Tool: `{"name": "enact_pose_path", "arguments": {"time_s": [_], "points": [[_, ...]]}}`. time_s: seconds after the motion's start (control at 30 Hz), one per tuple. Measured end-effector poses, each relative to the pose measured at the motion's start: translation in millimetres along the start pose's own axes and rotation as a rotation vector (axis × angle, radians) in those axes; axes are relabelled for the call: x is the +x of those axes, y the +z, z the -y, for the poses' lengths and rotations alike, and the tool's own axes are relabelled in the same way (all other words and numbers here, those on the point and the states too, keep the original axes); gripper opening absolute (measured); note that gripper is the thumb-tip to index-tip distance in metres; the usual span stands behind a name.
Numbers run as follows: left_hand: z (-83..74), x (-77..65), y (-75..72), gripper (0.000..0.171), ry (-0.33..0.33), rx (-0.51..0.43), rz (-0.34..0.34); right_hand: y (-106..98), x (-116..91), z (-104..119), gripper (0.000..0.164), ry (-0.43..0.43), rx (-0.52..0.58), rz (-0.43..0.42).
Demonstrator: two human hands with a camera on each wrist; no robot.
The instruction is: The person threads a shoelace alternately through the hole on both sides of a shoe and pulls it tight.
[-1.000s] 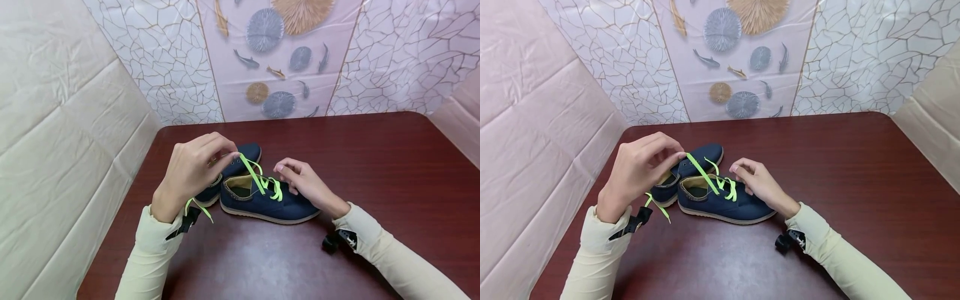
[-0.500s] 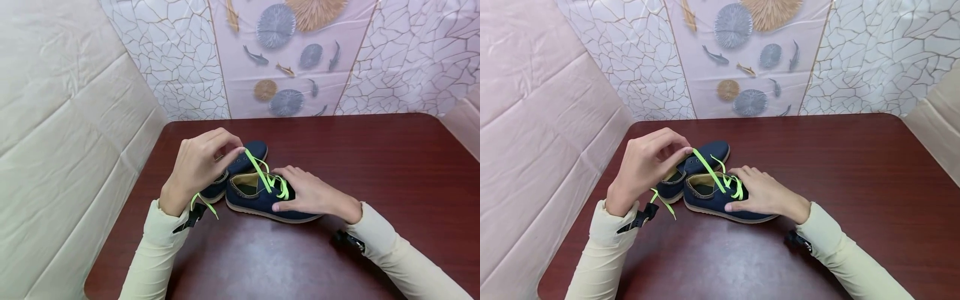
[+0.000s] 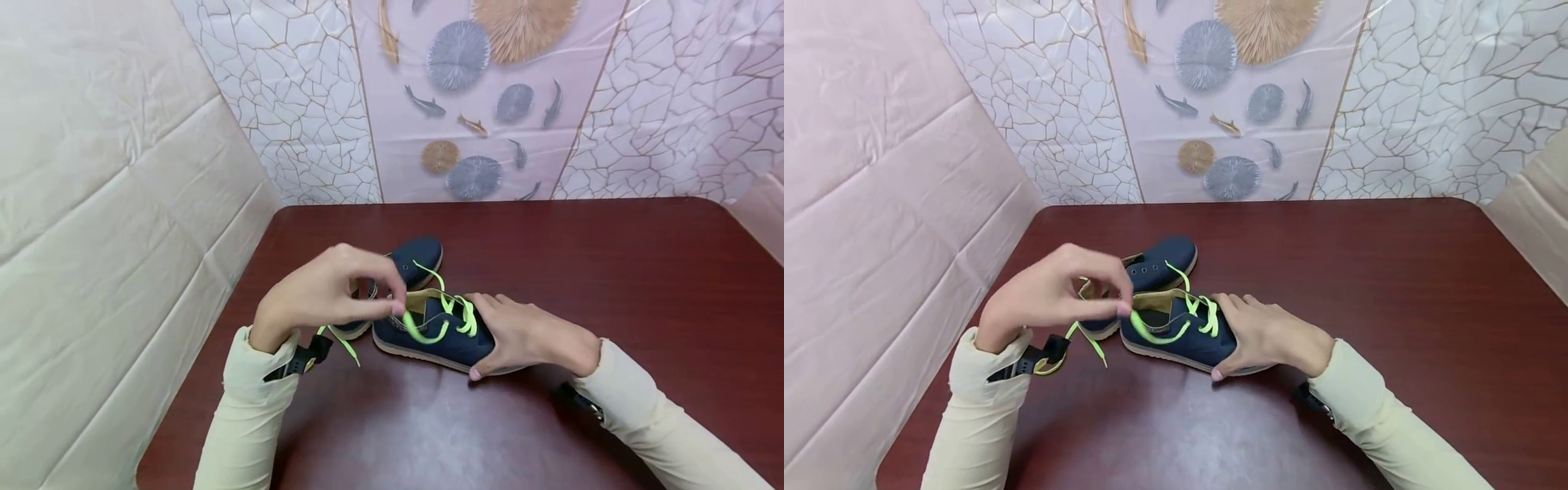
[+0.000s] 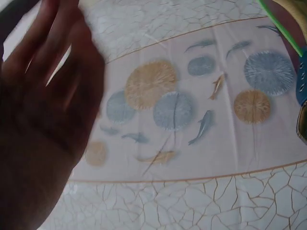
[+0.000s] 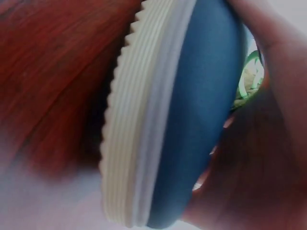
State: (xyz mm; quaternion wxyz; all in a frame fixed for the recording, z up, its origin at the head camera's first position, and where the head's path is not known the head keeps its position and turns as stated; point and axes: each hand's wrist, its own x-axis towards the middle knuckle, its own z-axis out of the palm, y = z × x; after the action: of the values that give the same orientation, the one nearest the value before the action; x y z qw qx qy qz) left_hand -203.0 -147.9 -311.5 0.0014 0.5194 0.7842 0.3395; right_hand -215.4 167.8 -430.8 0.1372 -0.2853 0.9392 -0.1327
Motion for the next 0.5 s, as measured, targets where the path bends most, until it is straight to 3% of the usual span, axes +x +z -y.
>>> {"name": "enact_pose_path", "arguments": {"time_s": [0.1,0.2,0.33,0.5], "points": [[3.3,-3.7,2.8,0.001,-0.097,-0.096,0.206,1.8,-2.8,1.3,0.120,0.001,-0.029,0.032],[9.0,-3.6,6.9,0.006,-0.186,-0.103,0.278,3.5,-3.6,1.6,0.114,-0.003,-0.042,0.030],[17.8,-1.6,7.2,0.008,-0.270,0.051,0.201,2.4,-2.8,0.4,0.104,-0.018,-0.025,0.011],[26.2,0.2,5.7,0.005,-0.403,0.288,0.097,0.3,-3.8,-2.1,0.103,-0.029,-0.001,0.012]]}}
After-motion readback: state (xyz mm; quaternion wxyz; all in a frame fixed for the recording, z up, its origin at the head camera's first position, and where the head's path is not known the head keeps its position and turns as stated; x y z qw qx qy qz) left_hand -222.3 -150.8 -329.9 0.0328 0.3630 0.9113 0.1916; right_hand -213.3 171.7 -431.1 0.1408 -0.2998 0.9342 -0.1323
